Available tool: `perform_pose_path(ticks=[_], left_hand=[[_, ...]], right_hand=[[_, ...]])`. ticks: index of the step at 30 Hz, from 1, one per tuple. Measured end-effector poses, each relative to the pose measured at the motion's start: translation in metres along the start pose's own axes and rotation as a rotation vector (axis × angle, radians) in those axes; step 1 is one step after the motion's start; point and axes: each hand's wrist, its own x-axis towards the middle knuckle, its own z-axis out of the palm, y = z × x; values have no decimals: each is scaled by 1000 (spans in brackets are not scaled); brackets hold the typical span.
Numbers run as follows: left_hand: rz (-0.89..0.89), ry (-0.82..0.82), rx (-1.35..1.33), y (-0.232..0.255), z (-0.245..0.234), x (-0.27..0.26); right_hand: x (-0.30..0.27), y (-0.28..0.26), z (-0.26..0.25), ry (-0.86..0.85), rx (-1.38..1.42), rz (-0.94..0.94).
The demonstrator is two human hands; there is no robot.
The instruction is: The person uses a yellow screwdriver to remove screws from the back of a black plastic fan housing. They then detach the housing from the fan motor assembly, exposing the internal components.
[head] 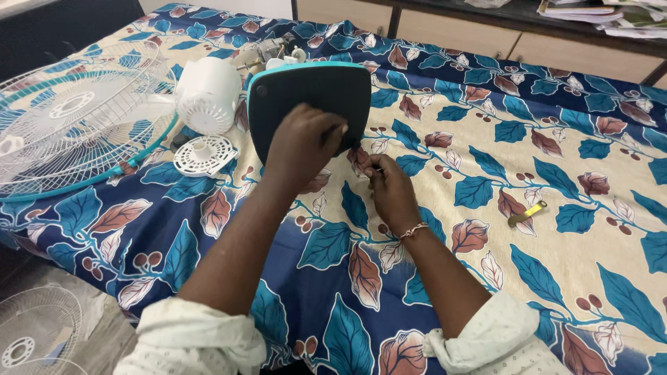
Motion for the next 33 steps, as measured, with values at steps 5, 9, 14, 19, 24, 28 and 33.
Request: perform_pose_path(ticks=[5,9,14,19,24,28,33], left_hand=[[249,114,380,-16,9,77],[273,174,629,-31,36,118],[-110,-275,485,-47,45,115],[-132,-197,485,-45,40,112],[-135,-118,491,-38,38,114],[-185,-136,443,-36,37,113],[-179,-129,425,-36,34,113]], right_hand=[[0,-3,-2,40,-29,-76],[0,-5,-8,97,-31,-94],[2,-1,-14,112,9,-49],[25,4,-12,197,120,-29],[90,4,-9,181,477,14],[133,6,2,180,650,77],[154,9,13,198,572,23]])
